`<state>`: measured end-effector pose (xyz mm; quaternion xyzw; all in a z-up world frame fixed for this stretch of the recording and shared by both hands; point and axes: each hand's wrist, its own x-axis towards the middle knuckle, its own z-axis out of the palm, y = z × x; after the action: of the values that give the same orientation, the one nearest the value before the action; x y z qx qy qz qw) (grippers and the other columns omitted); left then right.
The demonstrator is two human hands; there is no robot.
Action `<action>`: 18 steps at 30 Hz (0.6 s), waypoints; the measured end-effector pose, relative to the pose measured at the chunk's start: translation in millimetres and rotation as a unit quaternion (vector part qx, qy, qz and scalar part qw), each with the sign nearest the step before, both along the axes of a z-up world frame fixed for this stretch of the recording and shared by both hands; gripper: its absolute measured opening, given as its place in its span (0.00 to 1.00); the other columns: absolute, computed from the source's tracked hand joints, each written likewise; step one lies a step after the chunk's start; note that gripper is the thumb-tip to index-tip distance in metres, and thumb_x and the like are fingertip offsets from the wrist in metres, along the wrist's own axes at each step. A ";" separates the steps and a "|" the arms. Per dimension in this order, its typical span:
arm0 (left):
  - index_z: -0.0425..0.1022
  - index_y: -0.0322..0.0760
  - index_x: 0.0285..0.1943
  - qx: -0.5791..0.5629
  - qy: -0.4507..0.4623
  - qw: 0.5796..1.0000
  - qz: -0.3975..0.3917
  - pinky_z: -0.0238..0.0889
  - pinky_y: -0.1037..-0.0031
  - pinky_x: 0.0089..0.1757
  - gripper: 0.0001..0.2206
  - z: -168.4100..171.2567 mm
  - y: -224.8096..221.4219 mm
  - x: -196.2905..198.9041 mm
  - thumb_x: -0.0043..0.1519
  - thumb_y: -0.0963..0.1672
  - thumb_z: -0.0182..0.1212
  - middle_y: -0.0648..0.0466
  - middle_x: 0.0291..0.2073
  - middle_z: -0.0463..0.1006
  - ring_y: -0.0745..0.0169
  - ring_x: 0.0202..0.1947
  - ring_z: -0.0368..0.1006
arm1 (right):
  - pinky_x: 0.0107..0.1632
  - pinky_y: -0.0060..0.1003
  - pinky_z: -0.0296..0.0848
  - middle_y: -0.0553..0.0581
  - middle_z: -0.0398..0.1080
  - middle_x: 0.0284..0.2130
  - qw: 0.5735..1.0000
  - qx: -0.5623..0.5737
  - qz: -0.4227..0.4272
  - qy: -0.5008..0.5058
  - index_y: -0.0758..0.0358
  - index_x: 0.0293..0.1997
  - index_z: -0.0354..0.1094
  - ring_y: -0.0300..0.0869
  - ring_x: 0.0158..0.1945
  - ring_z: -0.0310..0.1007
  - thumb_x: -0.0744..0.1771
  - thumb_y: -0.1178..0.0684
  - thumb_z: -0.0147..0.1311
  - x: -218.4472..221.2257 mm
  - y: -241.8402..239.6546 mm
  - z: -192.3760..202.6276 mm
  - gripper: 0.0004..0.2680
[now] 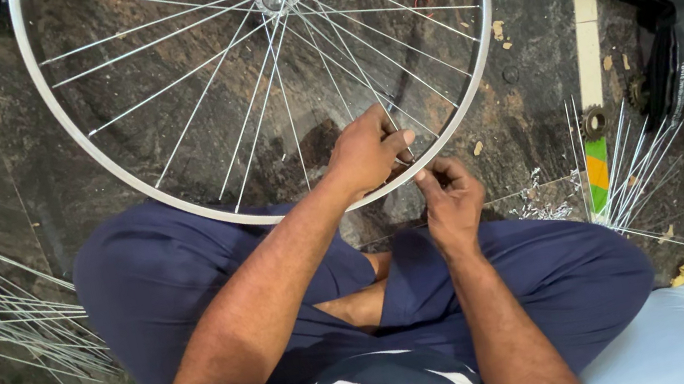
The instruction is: The person laces spokes into a bicycle wheel rim by hand while sitting on the floor.
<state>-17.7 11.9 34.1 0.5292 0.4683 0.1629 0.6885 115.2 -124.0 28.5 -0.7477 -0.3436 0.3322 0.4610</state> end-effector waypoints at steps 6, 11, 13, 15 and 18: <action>0.69 0.32 0.38 0.010 -0.009 1.000 0.000 0.72 0.65 0.34 0.13 -5.9 -1.9 1.5 0.60 0.46 0.66 0.46 0.28 0.83 0.59 0.30 0.83 | 0.39 0.25 0.68 0.49 0.73 0.33 0.999 0.026 -0.028 0.034 0.70 0.43 0.72 0.30 0.35 0.68 0.68 0.60 0.60 1.0 -1.4 -17.2 0.04; 0.68 0.30 0.38 0.016 -0.009 1.000 0.012 0.71 0.66 0.31 0.13 -11.6 -2.8 5.0 0.60 0.45 0.67 0.46 0.28 0.81 0.58 0.29 0.81 | 0.32 0.25 0.63 0.49 0.70 0.31 0.989 0.058 -0.068 0.118 0.66 0.42 0.67 0.31 0.30 0.64 0.67 0.62 0.61 4.9 -3.8 -33.7 0.05; 0.68 0.30 0.38 -0.022 -0.034 0.999 0.025 0.73 0.67 0.30 0.13 -12.9 -4.5 5.4 0.60 0.44 0.67 0.46 0.27 0.80 0.60 0.28 0.82 | 0.29 0.26 0.62 0.48 0.70 0.31 0.968 0.094 -0.089 0.215 0.62 0.42 0.64 0.31 0.28 0.64 0.66 0.63 0.62 7.5 -4.1 -37.9 0.07; 0.68 0.29 0.38 -0.061 -0.101 0.992 0.047 0.74 0.68 0.28 0.11 -13.9 -4.6 5.5 0.61 0.43 0.65 0.47 0.28 0.80 0.62 0.28 0.80 | 0.29 0.27 0.60 0.49 0.69 0.31 0.962 0.123 -0.056 0.238 0.65 0.43 0.66 0.32 0.27 0.62 0.68 0.64 0.62 9.0 -2.4 -39.9 0.07; 0.67 0.29 0.39 -0.070 -0.116 0.989 0.055 0.75 0.69 0.29 0.10 -18.3 -5.7 5.9 0.61 0.41 0.65 0.46 0.28 0.80 0.62 0.29 0.79 | 0.31 0.25 0.60 0.50 0.72 0.33 0.973 0.078 -0.068 0.204 0.68 0.45 0.71 0.31 0.29 0.63 0.66 0.64 0.61 9.3 -1.6 -39.1 0.06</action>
<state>-11.8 6.2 15.8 0.4310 0.4241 0.2278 0.7632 124.5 -125.6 -10.6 -0.6473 -0.2153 0.4178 0.6001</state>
